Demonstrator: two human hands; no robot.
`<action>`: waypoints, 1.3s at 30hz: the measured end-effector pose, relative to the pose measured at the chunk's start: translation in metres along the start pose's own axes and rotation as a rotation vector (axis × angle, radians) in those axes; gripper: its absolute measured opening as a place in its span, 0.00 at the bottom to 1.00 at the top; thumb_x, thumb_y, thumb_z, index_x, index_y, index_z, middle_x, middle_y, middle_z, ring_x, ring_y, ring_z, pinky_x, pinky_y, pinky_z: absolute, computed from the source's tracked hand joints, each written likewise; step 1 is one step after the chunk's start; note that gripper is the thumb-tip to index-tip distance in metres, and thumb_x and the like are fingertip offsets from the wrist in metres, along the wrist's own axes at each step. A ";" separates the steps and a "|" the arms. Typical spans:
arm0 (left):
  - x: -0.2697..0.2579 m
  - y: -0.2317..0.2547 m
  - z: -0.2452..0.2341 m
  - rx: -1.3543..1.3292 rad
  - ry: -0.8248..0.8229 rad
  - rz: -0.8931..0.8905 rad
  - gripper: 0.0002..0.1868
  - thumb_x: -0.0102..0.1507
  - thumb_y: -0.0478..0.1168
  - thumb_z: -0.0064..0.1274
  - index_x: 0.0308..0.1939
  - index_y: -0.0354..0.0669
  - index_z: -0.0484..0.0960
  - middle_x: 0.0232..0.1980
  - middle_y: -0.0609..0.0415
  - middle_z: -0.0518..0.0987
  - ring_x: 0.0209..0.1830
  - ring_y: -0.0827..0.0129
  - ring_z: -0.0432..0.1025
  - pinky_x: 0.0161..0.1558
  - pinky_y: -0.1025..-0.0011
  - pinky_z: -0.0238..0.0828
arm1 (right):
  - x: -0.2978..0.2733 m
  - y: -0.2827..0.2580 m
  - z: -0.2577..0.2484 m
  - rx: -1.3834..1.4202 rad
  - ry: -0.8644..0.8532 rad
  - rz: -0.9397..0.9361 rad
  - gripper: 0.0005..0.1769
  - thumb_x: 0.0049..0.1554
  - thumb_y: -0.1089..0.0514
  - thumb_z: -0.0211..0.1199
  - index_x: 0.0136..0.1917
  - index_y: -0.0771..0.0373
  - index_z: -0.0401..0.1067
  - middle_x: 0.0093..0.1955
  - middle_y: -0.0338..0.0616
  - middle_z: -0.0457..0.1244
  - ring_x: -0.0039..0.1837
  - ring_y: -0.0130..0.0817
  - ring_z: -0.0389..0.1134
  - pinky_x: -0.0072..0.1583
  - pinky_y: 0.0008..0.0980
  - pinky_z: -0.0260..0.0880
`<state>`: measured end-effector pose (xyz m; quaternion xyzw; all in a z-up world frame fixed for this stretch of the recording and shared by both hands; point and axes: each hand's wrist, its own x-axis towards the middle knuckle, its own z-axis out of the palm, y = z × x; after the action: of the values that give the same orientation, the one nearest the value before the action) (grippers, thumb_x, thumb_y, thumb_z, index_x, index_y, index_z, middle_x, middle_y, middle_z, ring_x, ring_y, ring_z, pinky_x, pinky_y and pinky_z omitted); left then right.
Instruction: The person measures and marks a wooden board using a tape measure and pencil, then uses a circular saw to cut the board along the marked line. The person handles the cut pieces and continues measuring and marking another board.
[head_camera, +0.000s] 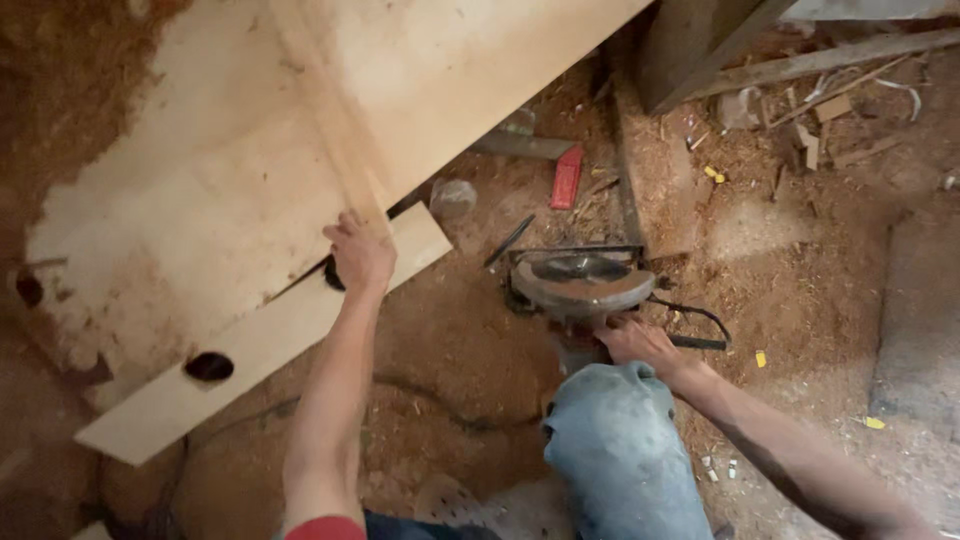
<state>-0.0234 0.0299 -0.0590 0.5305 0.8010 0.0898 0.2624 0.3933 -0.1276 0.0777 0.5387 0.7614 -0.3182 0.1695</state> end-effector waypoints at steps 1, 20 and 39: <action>-0.003 -0.011 -0.003 0.015 0.016 0.036 0.37 0.60 0.41 0.58 0.71 0.36 0.62 0.65 0.32 0.66 0.59 0.37 0.69 0.57 0.48 0.70 | 0.007 -0.002 -0.012 -0.007 -0.117 0.017 0.17 0.55 0.49 0.58 0.56 0.49 0.76 0.49 0.48 0.71 0.52 0.50 0.73 0.51 0.53 0.72; -0.096 -0.084 -0.236 -1.213 -0.072 -0.324 0.18 0.62 0.47 0.55 0.48 0.37 0.84 0.39 0.57 0.83 0.35 0.72 0.75 0.37 0.72 0.73 | 0.354 -0.162 -0.127 1.752 0.695 0.267 0.29 0.49 0.73 0.61 0.63 0.58 0.61 0.52 0.42 0.65 0.49 0.34 0.69 0.43 0.33 0.76; -0.262 -0.206 -0.161 -1.091 0.444 -0.443 0.17 0.70 0.41 0.53 0.58 0.33 0.81 0.44 0.59 0.83 0.37 0.81 0.73 0.39 0.79 0.69 | 0.365 -0.113 -0.213 0.835 0.438 0.206 0.18 0.53 0.71 0.62 0.58 0.67 0.71 0.49 0.43 0.65 0.46 0.30 0.68 0.46 0.28 0.75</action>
<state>-0.1931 -0.2700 0.0757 0.1104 0.7661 0.5372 0.3352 0.1740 0.2499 0.0504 0.6877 0.5292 -0.4572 -0.1949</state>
